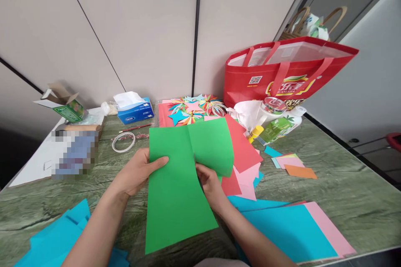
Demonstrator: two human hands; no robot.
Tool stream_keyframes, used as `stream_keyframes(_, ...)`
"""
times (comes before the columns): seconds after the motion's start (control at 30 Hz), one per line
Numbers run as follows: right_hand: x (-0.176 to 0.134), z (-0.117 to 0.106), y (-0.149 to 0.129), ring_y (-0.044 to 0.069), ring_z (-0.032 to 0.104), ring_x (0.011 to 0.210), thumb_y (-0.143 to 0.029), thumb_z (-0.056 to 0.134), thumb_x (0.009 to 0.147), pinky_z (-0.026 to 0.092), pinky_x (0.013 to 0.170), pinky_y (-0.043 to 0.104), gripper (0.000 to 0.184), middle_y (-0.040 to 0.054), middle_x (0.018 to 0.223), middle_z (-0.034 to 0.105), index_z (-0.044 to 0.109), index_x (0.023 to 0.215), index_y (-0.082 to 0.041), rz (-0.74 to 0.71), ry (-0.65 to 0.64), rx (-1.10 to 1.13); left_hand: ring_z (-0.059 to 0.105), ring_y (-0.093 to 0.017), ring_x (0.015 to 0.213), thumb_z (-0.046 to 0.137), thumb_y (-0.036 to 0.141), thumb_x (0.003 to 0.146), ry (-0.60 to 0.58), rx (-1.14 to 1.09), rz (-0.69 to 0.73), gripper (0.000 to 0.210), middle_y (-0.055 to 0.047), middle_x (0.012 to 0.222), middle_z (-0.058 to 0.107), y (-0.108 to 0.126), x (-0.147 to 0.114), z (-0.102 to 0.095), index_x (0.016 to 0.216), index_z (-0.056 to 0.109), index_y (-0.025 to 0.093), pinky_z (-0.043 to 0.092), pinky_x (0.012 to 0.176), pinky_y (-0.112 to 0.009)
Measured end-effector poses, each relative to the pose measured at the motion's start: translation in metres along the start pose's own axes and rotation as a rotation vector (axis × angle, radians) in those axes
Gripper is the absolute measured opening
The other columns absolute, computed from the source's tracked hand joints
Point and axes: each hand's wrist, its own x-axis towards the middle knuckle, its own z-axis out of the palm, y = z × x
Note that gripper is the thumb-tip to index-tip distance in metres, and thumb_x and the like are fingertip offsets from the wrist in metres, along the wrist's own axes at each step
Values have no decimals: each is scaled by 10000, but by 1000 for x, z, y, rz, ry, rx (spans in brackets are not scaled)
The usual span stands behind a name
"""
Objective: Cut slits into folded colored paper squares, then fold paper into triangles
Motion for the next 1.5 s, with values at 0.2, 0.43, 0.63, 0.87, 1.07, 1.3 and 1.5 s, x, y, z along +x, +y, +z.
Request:
stream_keyframes(0.2, -2, -12, 19, 252, 597, 935, -247, 759, 582, 460, 864, 397, 416, 67, 1005, 667, 648, 982, -218, -44, 162, -175, 680, -253, 780, 724, 272, 654, -27, -11, 16, 320, -73, 895, 734, -2, 0, 0, 953, 677, 172, 548, 693, -372)
stream_keyframes(0.43, 1, -6, 3, 243, 609, 935, -310, 749, 610, 472, 851, 379, 371, 52, 984, 681, 657, 961, -230, 26, 0, -7, 681, -217, 741, 710, 257, 677, -57, -49, -1, 280, -69, 862, 738, -2, 0, 1, 939, 676, 163, 547, 690, -343)
stream_keyframes(0.63, 0, 0, -9, 238, 618, 941, -371, 771, 571, 487, 838, 359, 376, 39, 989, 691, 678, 911, -241, 71, -46, 72, 680, -205, 725, 714, 252, 672, -55, -39, -22, 244, -68, 842, 739, 0, -1, 0, 891, 676, 152, 546, 689, -327)
stream_keyframes(0.87, 1, 0, -5, 238, 631, 909, -330, 782, 569, 492, 826, 360, 380, 30, 960, 703, 683, 924, -240, 49, -20, 84, 680, -201, 721, 703, 244, 685, -73, -23, -12, 238, -60, 844, 738, -1, -3, 1, 901, 658, 153, 551, 677, -328)
stream_keyframes(1.07, 1, -2, -3, 230, 638, 889, -299, 782, 576, 496, 812, 352, 355, 14, 944, 707, 688, 915, -261, 48, -33, 81, 681, -190, 720, 696, 236, 694, -68, -24, -4, 227, -43, 835, 740, -1, -4, 1, 906, 657, 164, 554, 671, -315)
stream_keyframes(1.3, 1, -1, -2, 241, 642, 866, -327, 783, 560, 492, 811, 380, 356, 26, 933, 710, 691, 894, -249, 66, 11, 69, 682, -197, 727, 695, 233, 695, -77, -1, 11, 247, -44, 856, 739, -1, -5, 2, 930, 653, 167, 556, 666, -321)
stream_keyframes(1.5, 0, 2, -8, 241, 647, 832, -364, 769, 572, 504, 775, 376, 341, 37, 914, 712, 694, 880, -236, 70, 14, 68, 681, -200, 745, 692, 236, 699, -84, -3, 15, 252, -47, 865, 737, 0, -5, 2, 939, 655, 167, 554, 682, -324)
